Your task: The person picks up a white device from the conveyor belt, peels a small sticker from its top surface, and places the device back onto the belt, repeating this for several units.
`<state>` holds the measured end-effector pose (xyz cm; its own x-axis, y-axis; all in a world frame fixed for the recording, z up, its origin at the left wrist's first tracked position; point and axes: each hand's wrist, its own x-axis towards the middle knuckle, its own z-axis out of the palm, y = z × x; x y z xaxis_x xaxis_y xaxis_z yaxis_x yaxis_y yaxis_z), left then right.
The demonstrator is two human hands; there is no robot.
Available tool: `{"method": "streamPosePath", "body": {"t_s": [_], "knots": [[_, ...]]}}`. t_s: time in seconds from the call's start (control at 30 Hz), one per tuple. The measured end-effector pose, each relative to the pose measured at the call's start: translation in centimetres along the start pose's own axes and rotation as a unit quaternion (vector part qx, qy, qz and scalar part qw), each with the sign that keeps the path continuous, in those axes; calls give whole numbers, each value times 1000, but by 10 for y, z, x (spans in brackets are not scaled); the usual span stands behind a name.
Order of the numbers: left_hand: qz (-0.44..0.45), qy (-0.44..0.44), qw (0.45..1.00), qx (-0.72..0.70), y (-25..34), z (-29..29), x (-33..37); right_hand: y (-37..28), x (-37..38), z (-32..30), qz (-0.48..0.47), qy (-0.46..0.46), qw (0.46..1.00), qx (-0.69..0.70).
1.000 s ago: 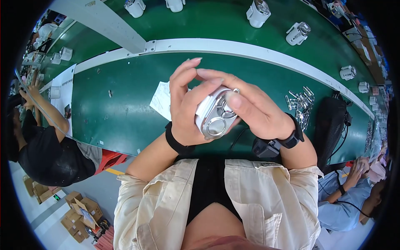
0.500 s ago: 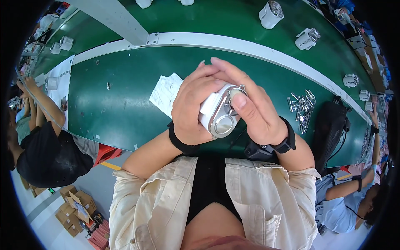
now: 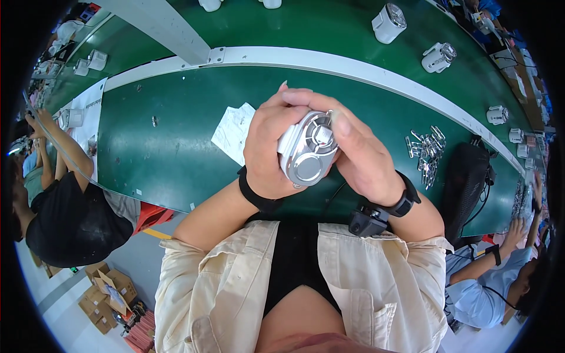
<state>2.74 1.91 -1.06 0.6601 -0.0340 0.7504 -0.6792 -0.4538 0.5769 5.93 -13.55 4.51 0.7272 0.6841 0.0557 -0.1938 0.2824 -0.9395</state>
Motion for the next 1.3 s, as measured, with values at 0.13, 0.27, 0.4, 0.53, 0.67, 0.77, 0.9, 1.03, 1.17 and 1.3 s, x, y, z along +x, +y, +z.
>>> {"method": "streamPosePath", "body": {"t_s": [0.13, 0.27, 0.4, 0.53, 0.67, 0.77, 0.9, 1.03, 1.17, 1.3], "knots": [[16, 54, 998, -27, 3, 5, 5, 3, -2, 0, -24, -11, 999, -44], [38, 67, 996, -33, 3, 7, 4, 3, -2, -3, -59, -34, 995, -72], [50, 75, 995, -39, 1, 9, 1, 2, 4, -11, -95, -91, 987, -92], [59, 58, 995, -53, 0, 7, 1, -5, 2, -11, -74, -104, 989, -72], [65, 33, 996, -46, 0, 3, 2, -4, -1, -6, -71, -76, 993, -58], [52, 19, 998, -39, -5, 9, 2, -3, -1, -9, -38, -46, 998, -30], [-40, 14, 999, 13, -5, 11, -3, 2, 12, -19, 56, 2, 996, 63], [-128, 30, 990, 45, -1, 9, -5, 5, 58, -47, 71, 105, 990, 56], [-162, 10, 986, 23, 2, 11, -5, 25, 124, -110, -46, 282, 925, -249], [-161, 2, 987, 4, 2, 12, -4, 20, 148, -144, 4, 391, 769, -505]]}}
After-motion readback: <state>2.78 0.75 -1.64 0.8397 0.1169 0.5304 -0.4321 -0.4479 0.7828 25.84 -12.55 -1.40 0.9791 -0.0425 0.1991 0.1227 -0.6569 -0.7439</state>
